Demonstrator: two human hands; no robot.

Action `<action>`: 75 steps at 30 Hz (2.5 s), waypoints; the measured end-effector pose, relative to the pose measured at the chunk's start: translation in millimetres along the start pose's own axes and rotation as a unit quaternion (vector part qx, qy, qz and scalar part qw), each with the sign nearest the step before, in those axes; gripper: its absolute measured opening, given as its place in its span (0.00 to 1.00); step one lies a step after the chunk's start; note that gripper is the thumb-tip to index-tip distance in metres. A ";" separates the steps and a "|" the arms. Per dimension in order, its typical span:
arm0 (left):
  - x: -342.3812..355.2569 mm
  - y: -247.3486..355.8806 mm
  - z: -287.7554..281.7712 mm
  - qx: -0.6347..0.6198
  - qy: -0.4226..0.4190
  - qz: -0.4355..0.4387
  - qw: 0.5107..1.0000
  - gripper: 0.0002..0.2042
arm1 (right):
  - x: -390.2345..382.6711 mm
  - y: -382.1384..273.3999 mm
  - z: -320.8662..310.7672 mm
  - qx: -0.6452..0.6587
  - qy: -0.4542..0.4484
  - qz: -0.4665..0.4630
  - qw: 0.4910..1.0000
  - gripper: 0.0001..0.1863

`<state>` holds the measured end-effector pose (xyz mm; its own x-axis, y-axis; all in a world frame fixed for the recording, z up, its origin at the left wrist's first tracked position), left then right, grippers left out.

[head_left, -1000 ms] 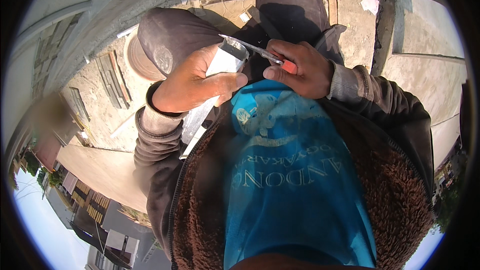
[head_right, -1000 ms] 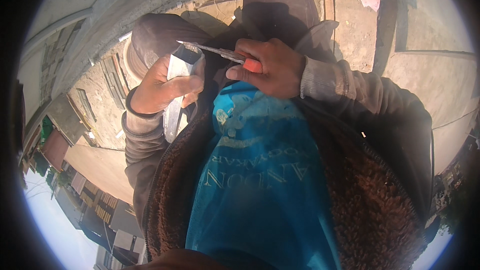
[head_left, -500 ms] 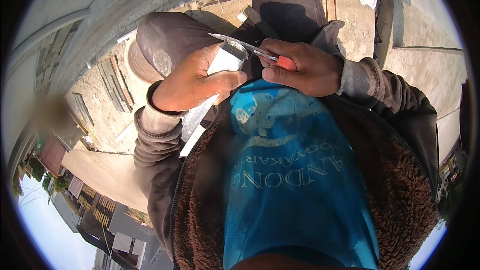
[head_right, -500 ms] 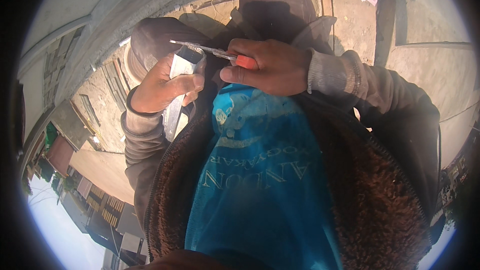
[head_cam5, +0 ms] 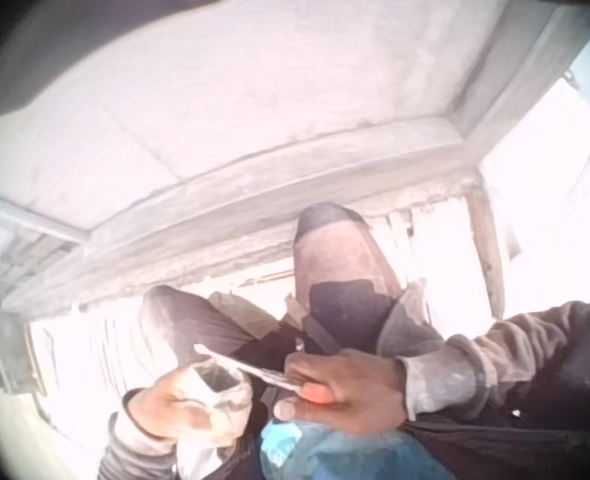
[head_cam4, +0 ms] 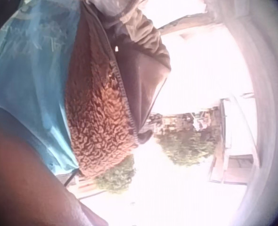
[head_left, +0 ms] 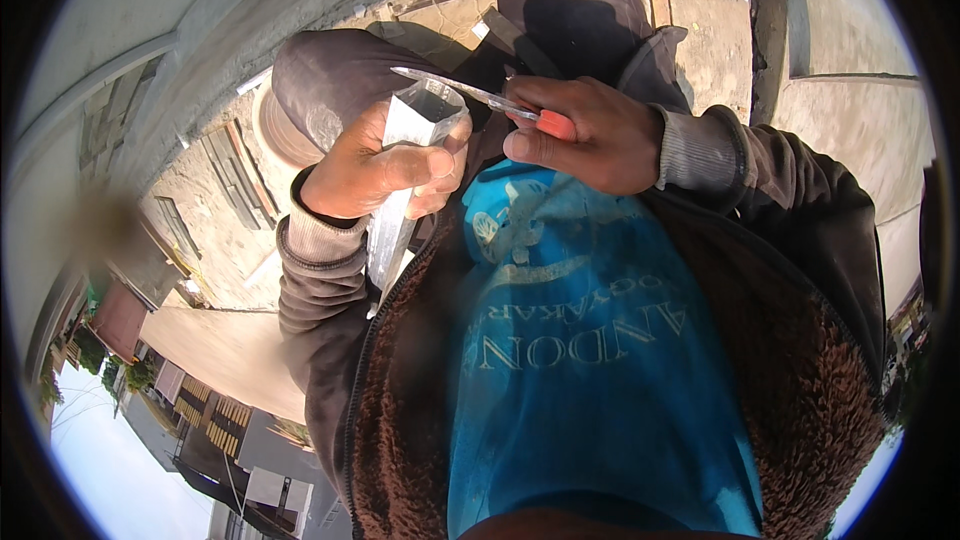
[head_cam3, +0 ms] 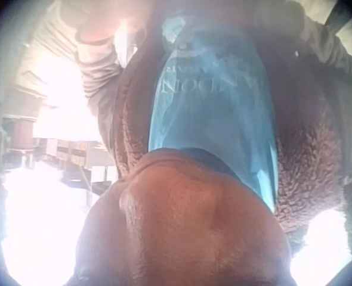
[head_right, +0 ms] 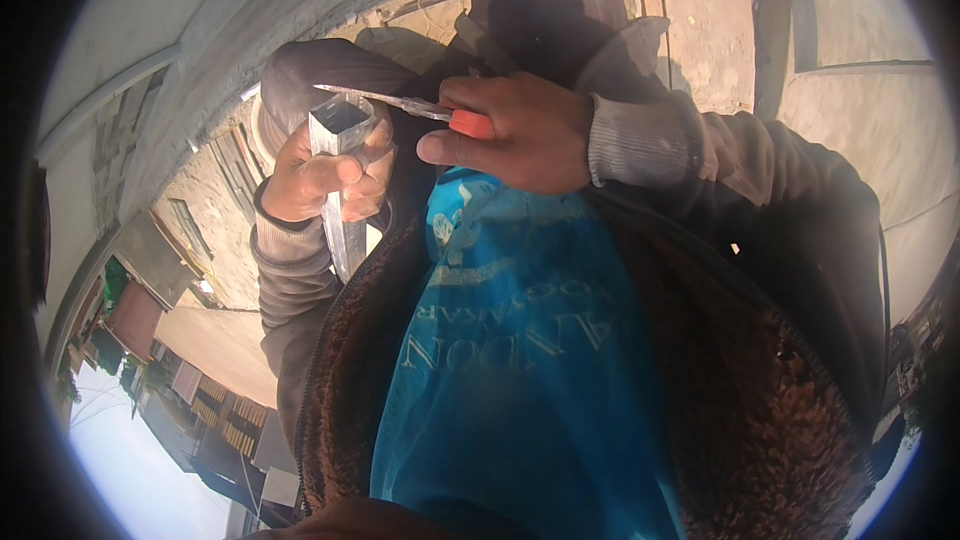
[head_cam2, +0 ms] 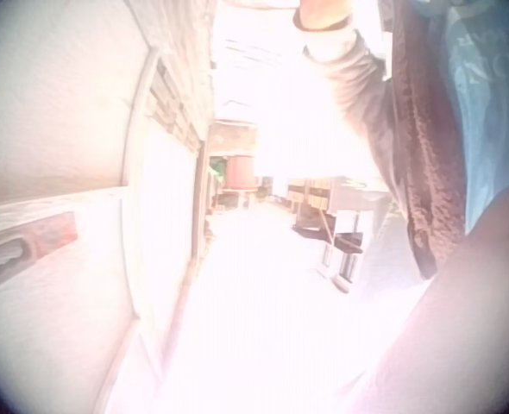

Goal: The person uses tin snips to cut a metal profile into short segments while seated on the ground. They repeatedly cut the profile, place pieces aside, and briefly use a spirit level to check alignment on the ceiling.

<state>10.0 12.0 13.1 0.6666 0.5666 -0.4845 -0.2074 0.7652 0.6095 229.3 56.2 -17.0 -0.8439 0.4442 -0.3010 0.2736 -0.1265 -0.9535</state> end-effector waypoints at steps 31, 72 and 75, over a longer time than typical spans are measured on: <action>-18.8 -14.4 -8.3 0.213 0.100 0.075 0.969 0.26 | -3.4 2.7 -9.5 -0.056 -0.020 -0.047 0.997 0.26; 11.4 48.2 5.4 0.107 0.270 0.167 0.942 0.20 | 48.2 -48.4 -59.2 -0.485 0.375 -0.211 0.761 0.26; 11.6 40.1 -6.2 0.107 0.256 0.151 0.949 0.20 | 54.2 -40.4 -57.3 -0.465 0.367 -0.218 0.776 0.25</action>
<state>5.0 51.1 28.1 0.1528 0.8667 -0.4748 -0.1472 0.4950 0.8563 198.9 136.2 6.1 -0.5536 0.6935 0.4610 0.5392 0.7204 -0.4363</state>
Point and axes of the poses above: each hand's wrist, its own x-axis towards the middle knuckle, its own z-axis out of the palm, y = z × x, the point moved 3 cm from there along x, towards the middle knuckle, and after that the axes turned 5 degrees about x, right-handed, at the moved point
